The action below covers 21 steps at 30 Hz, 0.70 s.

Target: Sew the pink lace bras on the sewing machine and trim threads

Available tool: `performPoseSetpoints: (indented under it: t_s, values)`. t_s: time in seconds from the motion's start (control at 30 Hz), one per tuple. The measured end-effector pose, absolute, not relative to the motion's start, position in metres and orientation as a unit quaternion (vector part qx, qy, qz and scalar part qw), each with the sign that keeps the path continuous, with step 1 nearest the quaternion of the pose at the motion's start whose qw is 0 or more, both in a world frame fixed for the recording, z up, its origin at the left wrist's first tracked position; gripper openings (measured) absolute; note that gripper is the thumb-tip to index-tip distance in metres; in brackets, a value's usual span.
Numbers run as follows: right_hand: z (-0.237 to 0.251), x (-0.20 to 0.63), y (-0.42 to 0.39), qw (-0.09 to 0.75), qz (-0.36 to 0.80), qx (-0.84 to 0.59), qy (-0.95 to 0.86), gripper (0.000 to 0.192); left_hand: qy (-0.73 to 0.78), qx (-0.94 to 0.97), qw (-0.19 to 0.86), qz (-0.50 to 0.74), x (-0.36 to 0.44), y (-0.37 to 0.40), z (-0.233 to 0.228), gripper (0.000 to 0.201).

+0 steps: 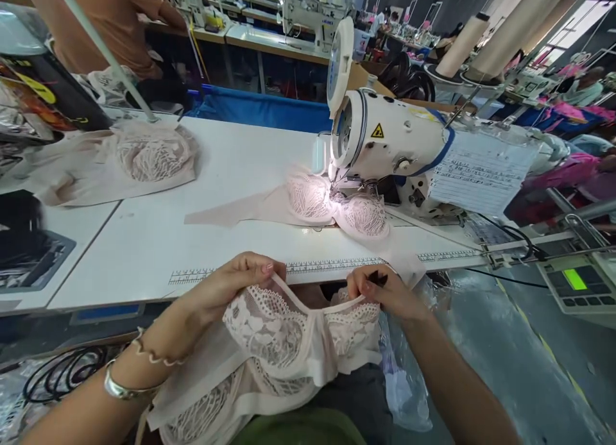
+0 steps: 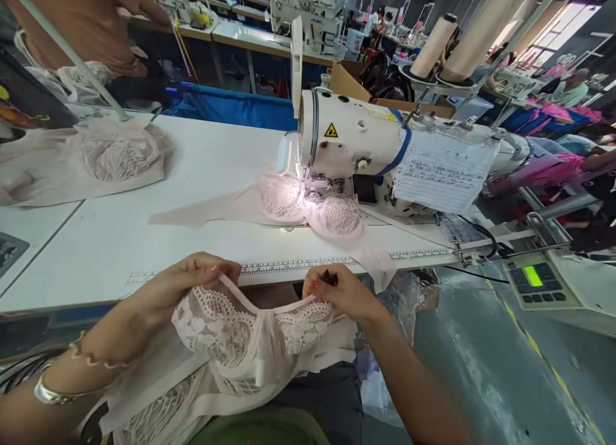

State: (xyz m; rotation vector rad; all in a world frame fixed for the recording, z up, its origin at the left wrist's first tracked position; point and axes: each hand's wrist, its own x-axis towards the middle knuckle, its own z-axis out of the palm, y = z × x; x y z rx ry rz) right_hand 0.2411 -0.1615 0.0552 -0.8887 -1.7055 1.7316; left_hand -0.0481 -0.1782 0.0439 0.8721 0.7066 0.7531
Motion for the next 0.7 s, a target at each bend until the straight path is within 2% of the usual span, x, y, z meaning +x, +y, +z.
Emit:
performPoseSetpoints:
  t_s: [0.1, 0.23, 0.3, 0.7]
  values:
    - [0.044, 0.234, -0.165, 0.305, 0.702, -0.327, -0.554, 0.057, 0.296, 0.306, 0.813, 0.398, -0.041, -0.189, 0.027, 0.038]
    - [0.036, 0.227, -0.169, 0.319, 0.755, -0.284, -0.498, 0.059, 0.265, 0.295, 0.815, 0.422, -0.032, -0.198, 0.016, 0.058]
    - [0.034, 0.225, -0.171, 0.32, 0.763, -0.275, -0.49, 0.06, 0.258, 0.294, 0.813, 0.433, -0.029, -0.201, 0.014, 0.062]
    - [0.031, 0.228, -0.172, 0.324, 0.765, -0.241, -0.501, 0.06, 0.228, 0.296, 0.814, 0.445, -0.029, -0.205, 0.013, 0.058]
